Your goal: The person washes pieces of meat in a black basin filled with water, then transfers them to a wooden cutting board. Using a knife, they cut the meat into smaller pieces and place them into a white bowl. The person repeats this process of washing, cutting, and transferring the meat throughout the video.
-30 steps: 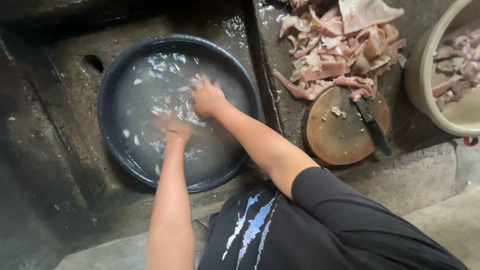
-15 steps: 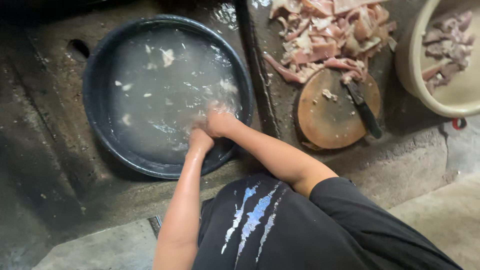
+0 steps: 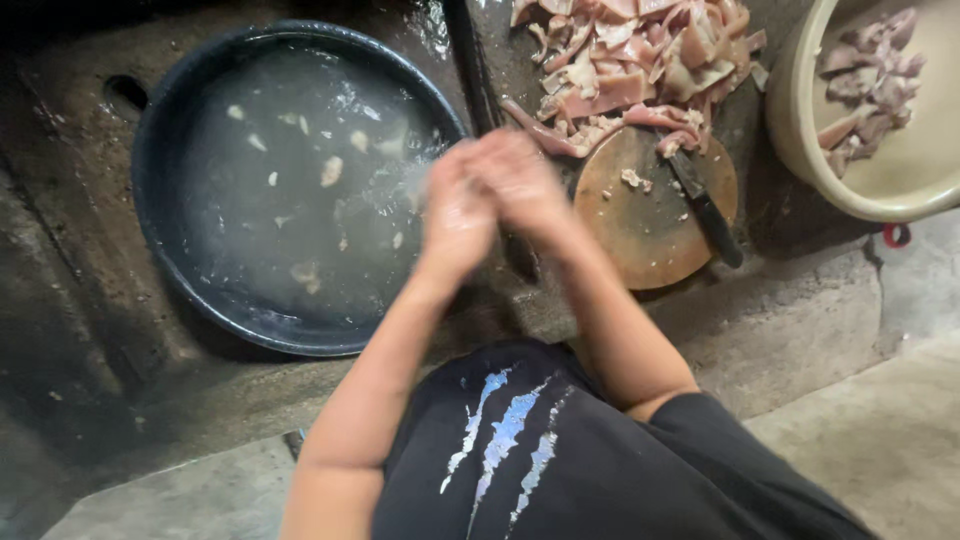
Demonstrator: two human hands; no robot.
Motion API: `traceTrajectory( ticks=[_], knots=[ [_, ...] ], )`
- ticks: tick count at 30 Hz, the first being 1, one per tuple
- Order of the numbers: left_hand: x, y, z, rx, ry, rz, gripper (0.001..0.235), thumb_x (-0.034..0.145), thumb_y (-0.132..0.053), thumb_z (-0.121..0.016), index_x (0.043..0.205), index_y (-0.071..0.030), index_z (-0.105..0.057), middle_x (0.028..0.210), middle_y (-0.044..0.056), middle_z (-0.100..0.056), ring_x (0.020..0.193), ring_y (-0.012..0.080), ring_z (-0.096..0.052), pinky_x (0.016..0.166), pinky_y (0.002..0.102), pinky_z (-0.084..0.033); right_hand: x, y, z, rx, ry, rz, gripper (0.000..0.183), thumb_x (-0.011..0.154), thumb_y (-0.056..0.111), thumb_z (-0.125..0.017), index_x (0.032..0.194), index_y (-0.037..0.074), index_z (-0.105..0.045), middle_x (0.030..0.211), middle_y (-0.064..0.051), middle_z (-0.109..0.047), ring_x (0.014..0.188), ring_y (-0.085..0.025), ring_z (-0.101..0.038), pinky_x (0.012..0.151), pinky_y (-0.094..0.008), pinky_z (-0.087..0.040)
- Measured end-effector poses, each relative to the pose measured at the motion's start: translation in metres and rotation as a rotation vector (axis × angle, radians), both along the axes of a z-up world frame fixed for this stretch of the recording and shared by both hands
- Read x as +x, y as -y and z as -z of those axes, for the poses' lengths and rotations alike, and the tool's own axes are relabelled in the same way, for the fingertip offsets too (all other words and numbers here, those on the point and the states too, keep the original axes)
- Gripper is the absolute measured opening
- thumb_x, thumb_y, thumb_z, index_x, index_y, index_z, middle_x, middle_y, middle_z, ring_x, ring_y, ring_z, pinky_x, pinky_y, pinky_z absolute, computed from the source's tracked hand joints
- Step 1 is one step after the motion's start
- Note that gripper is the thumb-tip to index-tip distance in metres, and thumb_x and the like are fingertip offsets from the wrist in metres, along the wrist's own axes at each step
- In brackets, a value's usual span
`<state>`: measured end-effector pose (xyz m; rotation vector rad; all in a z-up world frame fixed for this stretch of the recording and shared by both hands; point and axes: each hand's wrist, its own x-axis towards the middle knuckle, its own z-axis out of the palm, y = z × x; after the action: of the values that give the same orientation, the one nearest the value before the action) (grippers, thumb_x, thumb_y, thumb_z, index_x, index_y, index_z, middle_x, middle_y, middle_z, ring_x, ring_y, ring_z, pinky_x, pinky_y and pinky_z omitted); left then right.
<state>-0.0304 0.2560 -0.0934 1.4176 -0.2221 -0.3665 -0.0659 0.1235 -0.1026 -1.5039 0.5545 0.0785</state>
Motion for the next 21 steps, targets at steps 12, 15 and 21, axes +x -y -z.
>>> traceTrajectory(
  ticks=[12, 15, 21],
  knots=[
    [0.079, 0.078, 0.040, 0.260, 0.614, -0.030, 0.066, 0.080, -0.010, -0.077, 0.142, -0.014, -0.053, 0.137, 0.014, -0.048, 0.129, 0.0370, -0.052, 0.117, 0.048, -0.042, -0.036, 0.208, -0.094, -1.202, 0.012, 0.201, 0.035, 0.098, -0.003, -0.060, 0.133, -0.004, -0.064, 0.130, -0.016, -0.061, 0.117, -0.025, -0.060, 0.100, -0.037, -0.052],
    [0.108, -0.021, 0.070, 0.589, 0.454, -0.208, 0.036, 0.086, -0.016, -0.085, 0.117, -0.009, -0.068, 0.132, 0.022, -0.054, 0.128, 0.0379, -0.047, 0.111, 0.050, -0.039, -0.046, 0.163, -0.086, -1.272, 0.043, 0.435, 0.021, 0.098, 0.000, -0.062, 0.119, -0.002, -0.063, 0.118, -0.015, -0.062, 0.109, -0.025, -0.062, 0.100, -0.039, -0.053],
    [0.131, -0.163, 0.135, 1.232, 0.094, -0.042, 0.076, 0.073, -0.039, -0.088, 0.136, -0.010, -0.059, 0.143, 0.036, -0.042, 0.145, 0.0612, -0.020, 0.110, 0.080, -0.008, 0.021, -0.019, -0.061, -0.954, 0.297, -0.265, 0.038, 0.090, 0.015, -0.076, 0.127, 0.010, -0.065, 0.123, -0.014, -0.066, 0.119, -0.036, -0.063, 0.108, -0.044, -0.049]
  ],
)
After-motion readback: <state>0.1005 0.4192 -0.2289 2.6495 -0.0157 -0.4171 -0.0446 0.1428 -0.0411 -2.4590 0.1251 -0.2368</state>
